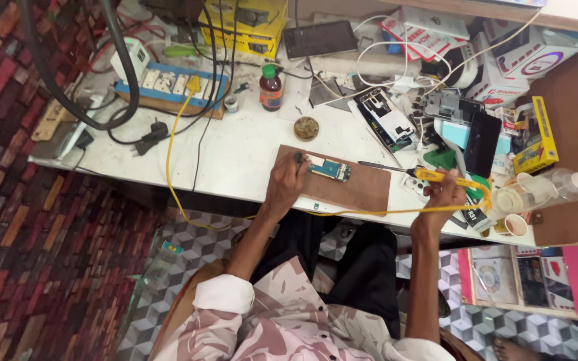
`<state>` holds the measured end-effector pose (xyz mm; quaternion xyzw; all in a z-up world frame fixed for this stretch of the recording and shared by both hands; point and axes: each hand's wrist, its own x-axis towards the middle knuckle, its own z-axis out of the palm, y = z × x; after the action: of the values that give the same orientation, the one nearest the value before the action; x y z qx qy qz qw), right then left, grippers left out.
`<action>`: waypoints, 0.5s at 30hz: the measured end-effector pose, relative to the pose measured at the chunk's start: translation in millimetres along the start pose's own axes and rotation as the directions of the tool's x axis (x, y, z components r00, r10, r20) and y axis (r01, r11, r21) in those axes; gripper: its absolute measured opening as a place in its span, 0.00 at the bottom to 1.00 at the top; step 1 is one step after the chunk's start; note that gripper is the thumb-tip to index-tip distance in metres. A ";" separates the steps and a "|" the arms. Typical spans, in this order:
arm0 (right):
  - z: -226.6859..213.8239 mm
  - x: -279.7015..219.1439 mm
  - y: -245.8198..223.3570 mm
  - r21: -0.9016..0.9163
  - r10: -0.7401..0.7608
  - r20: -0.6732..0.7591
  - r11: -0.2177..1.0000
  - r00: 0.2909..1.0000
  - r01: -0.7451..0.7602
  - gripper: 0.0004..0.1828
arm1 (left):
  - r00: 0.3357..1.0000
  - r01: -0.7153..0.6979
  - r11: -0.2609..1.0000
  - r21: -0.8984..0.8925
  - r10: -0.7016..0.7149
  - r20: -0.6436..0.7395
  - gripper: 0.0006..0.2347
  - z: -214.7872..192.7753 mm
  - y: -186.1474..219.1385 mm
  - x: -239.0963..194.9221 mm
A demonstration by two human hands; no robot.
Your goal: The person uses a soldering iron and a screwdriver to work on a small circuit board placed on a wooden mat. They repeatedly apply heat to specific points on the board while holding it steady with the other hand.
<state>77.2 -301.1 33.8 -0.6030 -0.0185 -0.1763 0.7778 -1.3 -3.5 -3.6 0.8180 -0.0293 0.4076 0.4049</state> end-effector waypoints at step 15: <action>-28.4 -30.5 56.6 0.418 0.062 -0.001 0.907 0.998 -0.056 0.20 | 0.981 0.191 0.970 -0.152 -0.195 -0.015 0.05 -4.5 -4.3 8.4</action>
<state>60.2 -308.3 -34.0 -0.4216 -0.0322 -0.1489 0.8939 3.0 4.9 1.0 0.7780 0.0260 0.3751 0.5032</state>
